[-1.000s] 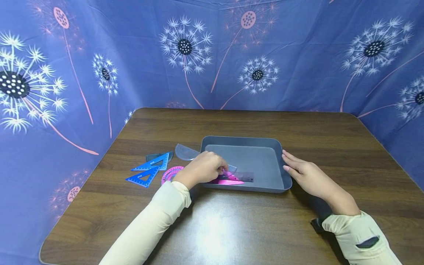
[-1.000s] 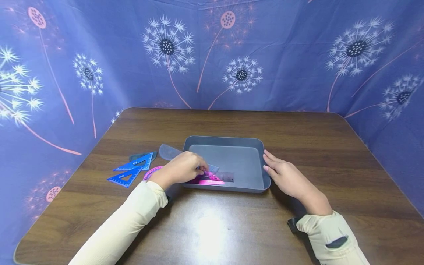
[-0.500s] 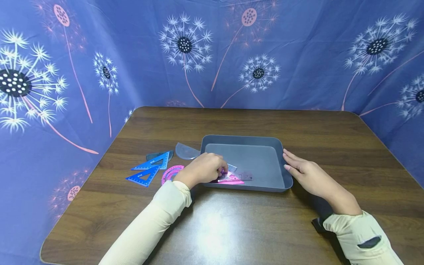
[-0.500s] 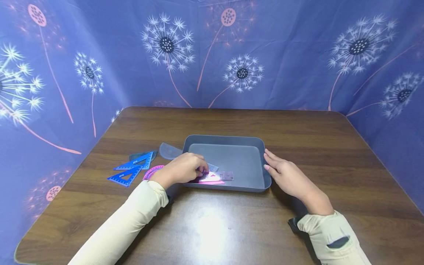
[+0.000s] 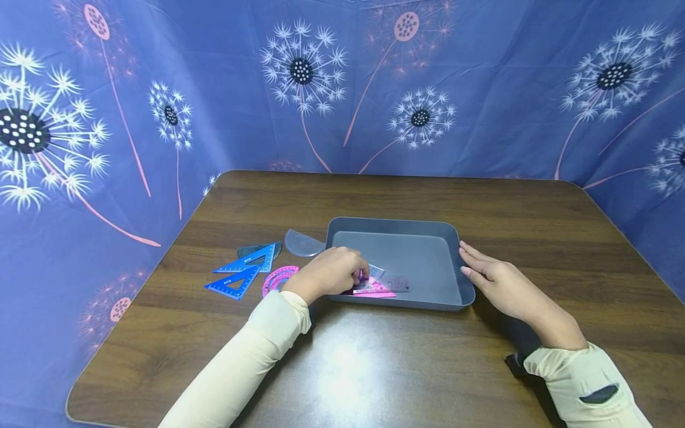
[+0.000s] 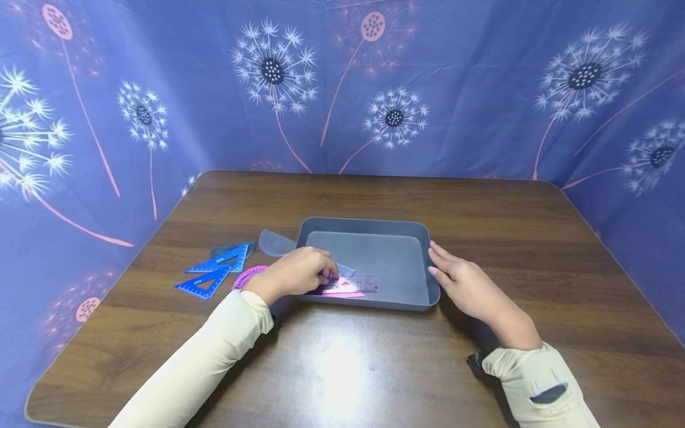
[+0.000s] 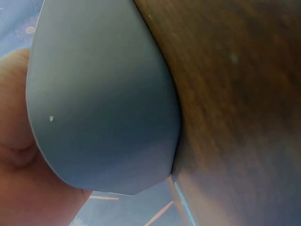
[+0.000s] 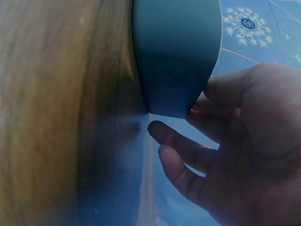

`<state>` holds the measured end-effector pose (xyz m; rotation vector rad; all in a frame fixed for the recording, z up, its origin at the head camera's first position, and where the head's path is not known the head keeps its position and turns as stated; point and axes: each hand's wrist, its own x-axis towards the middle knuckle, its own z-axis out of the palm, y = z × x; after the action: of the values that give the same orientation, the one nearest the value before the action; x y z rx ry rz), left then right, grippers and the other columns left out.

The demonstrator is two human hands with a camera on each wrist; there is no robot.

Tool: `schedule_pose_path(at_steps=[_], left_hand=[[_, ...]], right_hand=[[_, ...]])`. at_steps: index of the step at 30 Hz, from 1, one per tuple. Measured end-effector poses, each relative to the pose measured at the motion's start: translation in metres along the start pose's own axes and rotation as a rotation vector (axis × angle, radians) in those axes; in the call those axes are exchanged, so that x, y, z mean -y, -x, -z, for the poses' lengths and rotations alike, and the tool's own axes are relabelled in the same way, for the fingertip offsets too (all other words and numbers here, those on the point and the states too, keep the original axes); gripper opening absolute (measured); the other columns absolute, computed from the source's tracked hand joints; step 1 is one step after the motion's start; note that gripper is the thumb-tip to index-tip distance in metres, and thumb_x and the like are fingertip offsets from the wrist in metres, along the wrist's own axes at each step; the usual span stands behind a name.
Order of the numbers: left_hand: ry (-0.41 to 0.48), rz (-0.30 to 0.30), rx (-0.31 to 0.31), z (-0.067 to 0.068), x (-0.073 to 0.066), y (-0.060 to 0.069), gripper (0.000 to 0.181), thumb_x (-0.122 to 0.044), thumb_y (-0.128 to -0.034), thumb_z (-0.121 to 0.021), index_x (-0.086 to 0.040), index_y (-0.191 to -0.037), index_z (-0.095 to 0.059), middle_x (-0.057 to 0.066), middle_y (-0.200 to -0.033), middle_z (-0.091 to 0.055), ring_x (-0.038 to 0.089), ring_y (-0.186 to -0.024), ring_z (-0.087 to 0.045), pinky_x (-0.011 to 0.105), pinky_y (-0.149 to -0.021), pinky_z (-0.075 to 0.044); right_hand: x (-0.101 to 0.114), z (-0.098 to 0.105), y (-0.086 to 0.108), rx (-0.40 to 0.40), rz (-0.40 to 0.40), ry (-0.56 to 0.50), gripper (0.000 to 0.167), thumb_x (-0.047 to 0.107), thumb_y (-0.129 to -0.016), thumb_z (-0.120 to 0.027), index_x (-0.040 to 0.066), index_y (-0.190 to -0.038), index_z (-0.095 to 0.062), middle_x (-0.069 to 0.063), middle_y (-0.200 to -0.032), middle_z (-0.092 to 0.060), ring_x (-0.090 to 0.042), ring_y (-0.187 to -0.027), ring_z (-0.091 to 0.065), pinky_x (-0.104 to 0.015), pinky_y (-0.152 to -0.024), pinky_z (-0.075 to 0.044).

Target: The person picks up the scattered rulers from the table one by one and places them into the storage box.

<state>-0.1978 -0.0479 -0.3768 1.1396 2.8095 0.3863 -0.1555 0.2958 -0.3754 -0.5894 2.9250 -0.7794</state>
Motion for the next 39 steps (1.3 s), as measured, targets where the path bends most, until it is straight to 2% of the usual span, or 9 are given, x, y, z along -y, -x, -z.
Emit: schedule_pose_path(at_steps=[11, 24, 27, 33, 39], left_hand=[[-0.011, -0.009, -0.009, 0.001, -0.002, 0.001, 0.033, 0.005, -0.0868, -0.058, -0.019, -0.098, -0.077, -0.009, -0.095, -0.07, 0.009, -0.083, -0.058, 0.029, -0.079, -0.051], [-0.055, -0.044, -0.04, 0.003, 0.0, 0.004, 0.024, -0.002, -0.0911, -0.06, -0.018, -0.097, -0.077, -0.008, -0.095, -0.069, 0.01, -0.085, -0.062, 0.031, -0.081, -0.052], [-0.054, -0.029, -0.063, 0.01, 0.003, 0.01, 0.019, -0.006, -0.0924, -0.063, -0.018, -0.098, -0.077, -0.007, -0.096, -0.069, 0.011, -0.086, -0.064, 0.033, -0.082, -0.052], [-0.001, 0.066, -0.122, 0.026, 0.018, 0.032, 0.015, -0.011, -0.0927, -0.07, -0.016, -0.104, -0.077, -0.005, -0.104, -0.069, 0.013, -0.092, -0.065, 0.037, -0.086, -0.051], [-0.002, 0.107, -0.205, 0.035, 0.032, 0.049, 0.014, -0.014, -0.0911, -0.073, -0.016, -0.104, -0.077, -0.006, -0.1, -0.069, 0.015, -0.095, -0.064, 0.041, -0.088, -0.048]], right_hand=[[-0.001, 0.0, 0.001, -0.013, 0.01, 0.012, 0.052, 0.029, -0.107, -0.047, -0.003, -0.147, -0.04, -0.017, -0.159, -0.03, -0.043, -0.14, -0.033, -0.062, -0.105, -0.032], [0.0, -0.002, 0.0, -0.026, 0.01, 0.002, 0.052, 0.028, -0.106, -0.048, -0.003, -0.147, -0.041, -0.017, -0.158, -0.031, -0.042, -0.141, -0.034, -0.062, -0.106, -0.033], [0.001, -0.003, -0.001, -0.017, 0.007, -0.009, 0.052, 0.028, -0.106, -0.048, -0.003, -0.147, -0.04, -0.016, -0.159, -0.03, -0.041, -0.141, -0.033, -0.061, -0.106, -0.032], [0.001, -0.003, -0.002, -0.011, 0.003, -0.004, 0.052, 0.027, -0.106, -0.048, -0.002, -0.148, -0.04, -0.016, -0.159, -0.03, -0.041, -0.142, -0.033, -0.061, -0.107, -0.032], [0.0, -0.003, 0.0, -0.011, -0.002, -0.003, 0.052, 0.028, -0.106, -0.048, -0.002, -0.148, -0.04, -0.015, -0.159, -0.03, -0.041, -0.142, -0.032, -0.061, -0.107, -0.032]])
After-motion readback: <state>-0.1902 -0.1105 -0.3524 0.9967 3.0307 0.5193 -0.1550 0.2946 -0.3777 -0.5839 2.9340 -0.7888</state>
